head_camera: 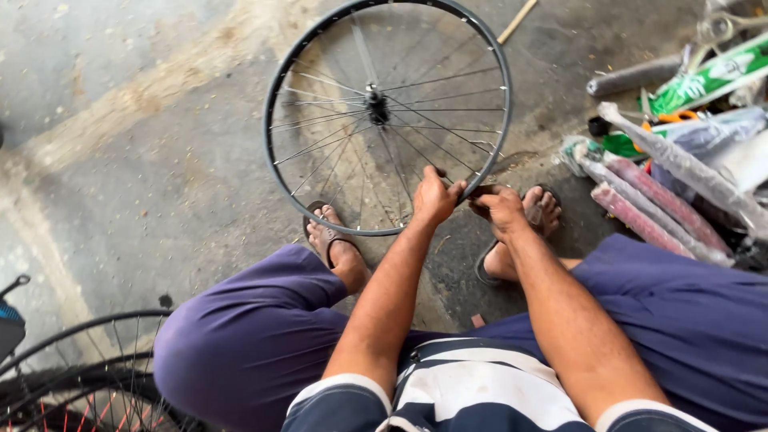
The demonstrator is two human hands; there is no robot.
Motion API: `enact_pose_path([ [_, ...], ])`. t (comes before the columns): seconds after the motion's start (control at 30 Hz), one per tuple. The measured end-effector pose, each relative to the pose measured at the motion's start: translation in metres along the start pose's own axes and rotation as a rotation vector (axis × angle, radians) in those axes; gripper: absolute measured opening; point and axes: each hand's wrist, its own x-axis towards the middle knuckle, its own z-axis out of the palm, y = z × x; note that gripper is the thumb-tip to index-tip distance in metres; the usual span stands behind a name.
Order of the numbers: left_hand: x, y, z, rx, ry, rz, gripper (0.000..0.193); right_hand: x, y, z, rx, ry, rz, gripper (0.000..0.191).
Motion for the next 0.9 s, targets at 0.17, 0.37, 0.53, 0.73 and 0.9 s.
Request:
enact_pose_path([
  [0.17, -0.001, -0.006, -0.014, 0.144, 0.471, 0.122, 0.039, -0.001, -0.001, -0.001, 0.047, 0.076, -0.028, 0.017],
  [0.37, 0.002, -0.037, -0.029, 0.279, 0.441, 0.050, 0.027, 0.011, 0.006, -0.010, -0.012, 0.084, -0.043, 0.015],
  [0.53, 0.001, -0.048, -0.041, 0.062, 0.008, 0.055, 0.025, 0.017, 0.004, -0.019, 0.031, 0.078, -0.022, 0.021],
  [0.73, -0.012, -0.030, -0.031, -0.480, -0.557, -0.220, 0.028, 0.020, -0.014, -0.016, -0.017, 0.117, -0.060, 0.025],
  [0.9, -0.013, -0.013, 0.007, -0.927, -0.424, -0.194, 0.033, 0.029, -0.026, -0.028, -0.072, 0.199, -0.157, 0.030],
])
